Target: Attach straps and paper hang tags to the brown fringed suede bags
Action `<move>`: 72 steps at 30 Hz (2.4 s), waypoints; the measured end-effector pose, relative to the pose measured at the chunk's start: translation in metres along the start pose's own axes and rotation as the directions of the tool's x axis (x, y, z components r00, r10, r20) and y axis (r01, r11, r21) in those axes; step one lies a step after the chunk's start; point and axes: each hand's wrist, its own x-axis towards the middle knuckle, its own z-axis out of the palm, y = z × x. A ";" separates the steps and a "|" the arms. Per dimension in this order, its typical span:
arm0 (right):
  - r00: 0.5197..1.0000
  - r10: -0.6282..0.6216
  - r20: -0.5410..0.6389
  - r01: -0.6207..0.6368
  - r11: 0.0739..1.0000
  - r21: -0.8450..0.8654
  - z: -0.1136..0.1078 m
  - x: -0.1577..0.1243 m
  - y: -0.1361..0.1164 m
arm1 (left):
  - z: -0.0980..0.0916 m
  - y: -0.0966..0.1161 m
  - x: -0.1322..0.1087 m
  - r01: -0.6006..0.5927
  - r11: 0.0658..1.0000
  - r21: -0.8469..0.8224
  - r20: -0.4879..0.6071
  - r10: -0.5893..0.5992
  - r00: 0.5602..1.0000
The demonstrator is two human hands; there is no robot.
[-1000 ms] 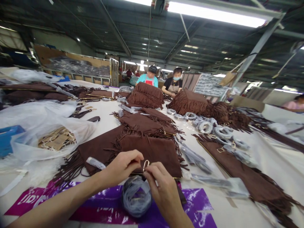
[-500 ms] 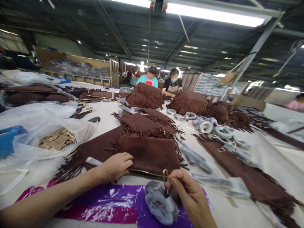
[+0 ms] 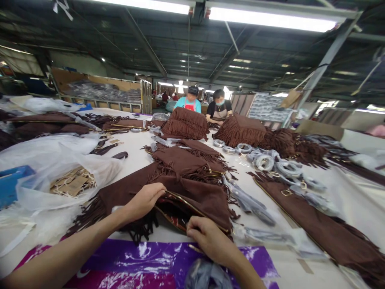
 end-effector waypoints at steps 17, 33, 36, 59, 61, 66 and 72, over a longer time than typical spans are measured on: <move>0.922 0.130 -0.365 -0.167 0.983 -0.073 -0.027 -0.036 0.043 | 0.070 0.090 0.048 -0.191 0.980 -0.049 0.363 0.196 0.911; 0.884 0.010 -0.467 -0.137 0.961 -0.239 -0.045 -0.026 0.062 | 0.097 0.085 0.075 -0.175 0.963 -0.204 0.262 0.226 0.938; 0.881 -0.004 -0.473 -0.134 0.957 -0.258 -0.044 -0.024 0.065 | 0.110 0.084 0.076 -0.118 0.988 -0.102 0.124 0.130 0.984; 0.902 -0.073 -0.425 -0.013 0.981 -0.195 -0.041 -0.036 0.084 | 0.104 0.101 0.084 -0.001 0.987 -0.161 0.311 0.052 0.949; 0.899 -0.069 -0.432 -0.004 0.986 -0.167 -0.040 -0.036 0.085 | 0.103 0.094 0.087 -0.019 0.974 -0.226 0.320 0.092 0.943; 0.897 -0.076 -0.435 0.017 0.990 -0.138 -0.039 -0.037 0.086 | 0.101 0.085 0.088 -0.046 0.933 -0.356 0.309 0.164 0.937; 0.862 -0.083 -0.500 -0.017 0.981 -0.191 -0.036 -0.038 0.063 | 0.100 0.082 0.085 0.021 0.900 -0.435 0.276 0.111 0.955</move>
